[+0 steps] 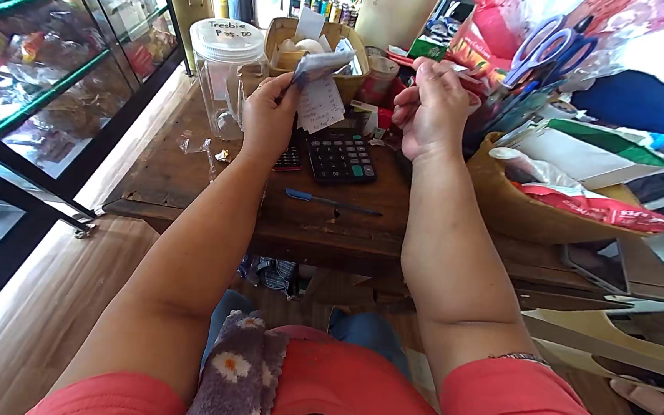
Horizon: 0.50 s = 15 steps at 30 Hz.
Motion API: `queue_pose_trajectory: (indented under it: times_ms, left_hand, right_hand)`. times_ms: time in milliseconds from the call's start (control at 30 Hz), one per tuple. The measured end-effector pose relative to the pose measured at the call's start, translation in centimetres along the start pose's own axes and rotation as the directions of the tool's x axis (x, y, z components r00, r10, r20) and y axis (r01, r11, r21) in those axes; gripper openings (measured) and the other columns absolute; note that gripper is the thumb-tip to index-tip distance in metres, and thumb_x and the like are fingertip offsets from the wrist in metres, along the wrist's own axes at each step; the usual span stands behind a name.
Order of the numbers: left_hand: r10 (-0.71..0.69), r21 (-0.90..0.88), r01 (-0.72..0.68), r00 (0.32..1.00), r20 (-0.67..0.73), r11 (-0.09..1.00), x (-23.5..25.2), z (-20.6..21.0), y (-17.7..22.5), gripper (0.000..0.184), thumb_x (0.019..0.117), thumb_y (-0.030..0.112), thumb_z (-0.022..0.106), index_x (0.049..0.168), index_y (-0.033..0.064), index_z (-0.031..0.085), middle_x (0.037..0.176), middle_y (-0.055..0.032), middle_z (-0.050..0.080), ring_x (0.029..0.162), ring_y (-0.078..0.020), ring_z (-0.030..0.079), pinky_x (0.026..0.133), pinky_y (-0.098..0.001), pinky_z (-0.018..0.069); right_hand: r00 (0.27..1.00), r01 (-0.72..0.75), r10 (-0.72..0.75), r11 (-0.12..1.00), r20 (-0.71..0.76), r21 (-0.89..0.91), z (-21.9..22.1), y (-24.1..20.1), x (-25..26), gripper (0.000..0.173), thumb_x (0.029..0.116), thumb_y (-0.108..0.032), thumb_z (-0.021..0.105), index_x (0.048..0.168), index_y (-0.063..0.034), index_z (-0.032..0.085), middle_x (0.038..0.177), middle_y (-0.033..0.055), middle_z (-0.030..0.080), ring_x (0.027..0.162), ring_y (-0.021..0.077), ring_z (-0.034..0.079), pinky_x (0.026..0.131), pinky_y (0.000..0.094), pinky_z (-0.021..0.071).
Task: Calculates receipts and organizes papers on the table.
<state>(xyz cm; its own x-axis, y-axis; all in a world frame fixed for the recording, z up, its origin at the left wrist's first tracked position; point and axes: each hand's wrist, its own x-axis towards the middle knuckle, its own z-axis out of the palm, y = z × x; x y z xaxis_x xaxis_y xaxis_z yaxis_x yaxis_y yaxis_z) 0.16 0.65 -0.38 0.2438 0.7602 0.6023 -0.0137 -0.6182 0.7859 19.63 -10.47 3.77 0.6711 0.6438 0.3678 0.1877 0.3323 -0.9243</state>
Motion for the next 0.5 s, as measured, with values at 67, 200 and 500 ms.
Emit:
queue_pose_trajectory:
  times_ms: [67,200,500]
  left_hand:
    - [-0.021,-0.045,0.021,1.0,-0.003,0.999,0.1,-0.1,-0.1,0.024,0.1049,0.015,0.055,0.118,0.0023,0.071,0.107,-0.0066,0.07,0.087,-0.0053,0.067,0.078,-0.0238,0.056]
    - [0.004,-0.059,-0.005,1.0,-0.01,0.998,0.2,0.0,-0.5,0.023,0.1046,0.014,0.055,0.114,0.0028,0.072,0.103,-0.0042,0.071,0.086,-0.0038,0.067,0.078,-0.0228,0.056]
    - [-0.002,0.025,0.001,0.999,0.049,1.0,0.6,-0.5,-0.4,0.023,0.1037,0.017,0.055,0.109,0.0051,0.073,0.095,0.0015,0.072,0.087,-0.0016,0.068,0.082,-0.0249,0.0569]
  right_hand:
    - [1.0,-0.012,0.012,1.0,0.0,-0.022,0.0,0.2,0.0,0.022,0.1106,-0.024,0.047,0.123,-0.0091,0.058,0.069,-0.0049,0.06,0.053,0.0055,0.057,0.053,0.0195,0.051]
    - [1.0,-0.015,0.014,0.996,-0.018,-0.084,0.1,0.7,0.0,0.023,0.11,-0.024,0.049,0.123,-0.0076,0.057,0.07,-0.0045,0.061,0.053,0.0054,0.058,0.052,0.0189,0.0511]
    - [0.988,0.155,-0.124,0.78,0.092,-0.606,-2.5,3.1,-1.9,0.035,0.1056,-0.017,0.047,0.133,0.0003,0.06,0.102,0.0076,0.069,0.078,0.0082,0.067,0.073,0.0262,0.0573]
